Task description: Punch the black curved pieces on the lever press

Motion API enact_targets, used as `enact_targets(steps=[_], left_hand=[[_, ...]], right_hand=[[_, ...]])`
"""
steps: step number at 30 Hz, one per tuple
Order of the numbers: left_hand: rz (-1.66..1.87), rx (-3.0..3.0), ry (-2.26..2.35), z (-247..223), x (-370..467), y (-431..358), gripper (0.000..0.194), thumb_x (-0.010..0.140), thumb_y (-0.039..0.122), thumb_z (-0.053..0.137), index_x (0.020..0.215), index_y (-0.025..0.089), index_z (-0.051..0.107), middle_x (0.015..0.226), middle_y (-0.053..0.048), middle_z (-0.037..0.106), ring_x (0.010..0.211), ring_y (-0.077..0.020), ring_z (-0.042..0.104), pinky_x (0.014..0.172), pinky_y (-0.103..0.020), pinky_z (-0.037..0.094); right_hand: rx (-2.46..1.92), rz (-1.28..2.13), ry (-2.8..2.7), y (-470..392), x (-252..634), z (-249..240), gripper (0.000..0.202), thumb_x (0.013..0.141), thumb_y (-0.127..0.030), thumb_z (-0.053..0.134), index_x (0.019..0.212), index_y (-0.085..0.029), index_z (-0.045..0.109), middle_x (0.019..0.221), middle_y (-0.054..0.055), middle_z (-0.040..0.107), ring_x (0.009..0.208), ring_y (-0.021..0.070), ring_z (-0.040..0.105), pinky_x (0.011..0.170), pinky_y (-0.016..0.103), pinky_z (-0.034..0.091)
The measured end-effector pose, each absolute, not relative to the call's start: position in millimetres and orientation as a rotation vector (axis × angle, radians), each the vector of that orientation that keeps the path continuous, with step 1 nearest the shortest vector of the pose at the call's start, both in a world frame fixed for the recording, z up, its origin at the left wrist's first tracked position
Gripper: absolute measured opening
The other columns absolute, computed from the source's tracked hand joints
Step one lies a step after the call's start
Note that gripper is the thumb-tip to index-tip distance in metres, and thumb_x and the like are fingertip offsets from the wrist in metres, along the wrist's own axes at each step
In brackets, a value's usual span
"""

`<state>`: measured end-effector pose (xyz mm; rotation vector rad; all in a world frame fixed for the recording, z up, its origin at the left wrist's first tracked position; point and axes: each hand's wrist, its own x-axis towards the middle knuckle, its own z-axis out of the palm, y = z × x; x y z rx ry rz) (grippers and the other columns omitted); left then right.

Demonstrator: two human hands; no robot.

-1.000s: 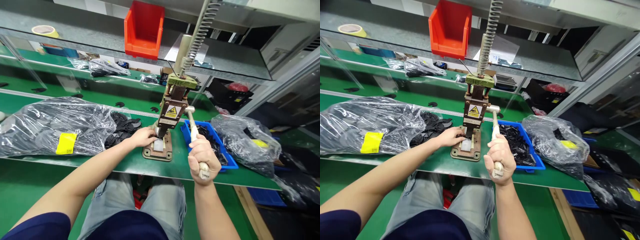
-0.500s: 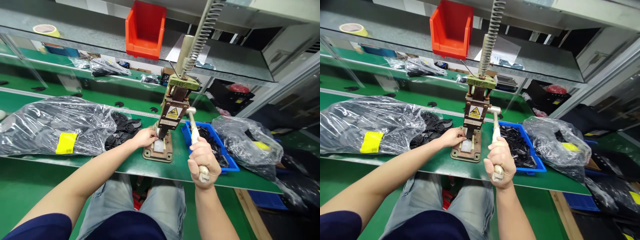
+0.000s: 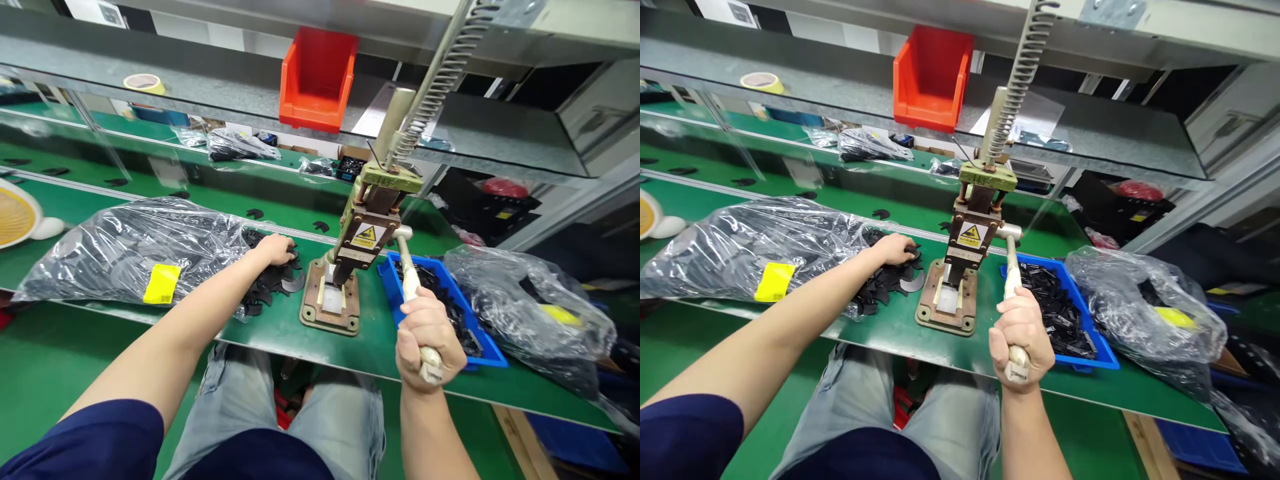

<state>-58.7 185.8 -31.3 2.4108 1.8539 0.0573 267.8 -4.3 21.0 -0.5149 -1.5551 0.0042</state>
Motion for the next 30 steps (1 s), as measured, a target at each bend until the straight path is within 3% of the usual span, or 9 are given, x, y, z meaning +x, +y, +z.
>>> enact_targets(steps=[4, 9, 17, 24, 30], left_hand=[[-0.060, 2.469, 1.845, -46.0, -60.8, 192.5, 0.057, 0.084, 0.052, 0.075, 0.132, 0.022, 0.074, 0.135, -0.016, 0.073, 0.128, -0.0361, 0.063, 0.107, -0.043, 0.049], [-0.067, 2.559, 1.832, -56.1, -56.5, 190.3, 0.045, 0.090, 0.044, 0.066, 0.120, 0.012, 0.078, 0.125, -0.024, 0.074, 0.121, -0.0389, 0.066, 0.105, -0.045, 0.046], [0.041, 2.711, 1.726, -54.6, -64.9, 179.9, 0.032, 0.098, 0.028, 0.053, 0.108, 0.011, 0.079, 0.112, -0.022, 0.077, 0.114, -0.0335, 0.069, 0.103, -0.041, 0.042], [0.102, 2.680, 1.789, -53.5, -64.9, 181.0, 0.048, 0.099, 0.050, 0.055, 0.124, 0.013, 0.074, 0.126, -0.021, 0.074, 0.120, -0.0362, 0.064, 0.102, -0.043, 0.043], [0.000, 2.623, 1.792, -56.4, -49.1, 180.4, 0.040, 0.090, 0.042, 0.067, 0.117, 0.014, 0.076, 0.124, -0.022, 0.075, 0.120, -0.0367, 0.063, 0.104, -0.044, 0.042]], right_hand=[[-0.524, 0.000, -1.560, -4.6, 268.1, 21.8, 0.022, 0.079, -0.011, 0.070, 0.066, -0.023, 0.056, 0.065, -0.004, 0.060, 0.077, 0.0193, 0.065, 0.104, 0.060, 0.053], [-0.533, 0.022, -1.578, -5.3, 270.0, 21.8, 0.022, 0.080, -0.012, 0.072, 0.067, -0.024, 0.057, 0.065, -0.004, 0.060, 0.078, 0.0206, 0.065, 0.105, 0.062, 0.051], [-0.546, 0.003, -1.563, -5.6, 268.5, 20.7, 0.023, 0.082, -0.015, 0.071, 0.068, -0.024, 0.056, 0.066, -0.004, 0.061, 0.078, 0.0210, 0.067, 0.105, 0.063, 0.052], [-0.524, 0.016, -1.569, -5.3, 269.7, 19.7, 0.023, 0.081, -0.012, 0.071, 0.069, -0.024, 0.056, 0.068, -0.004, 0.062, 0.080, 0.0210, 0.066, 0.106, 0.063, 0.052], [-0.535, 0.012, -1.578, -6.4, 269.9, 19.9, 0.022, 0.082, -0.013, 0.071, 0.070, -0.024, 0.056, 0.068, -0.004, 0.061, 0.081, 0.0207, 0.066, 0.105, 0.064, 0.052]])
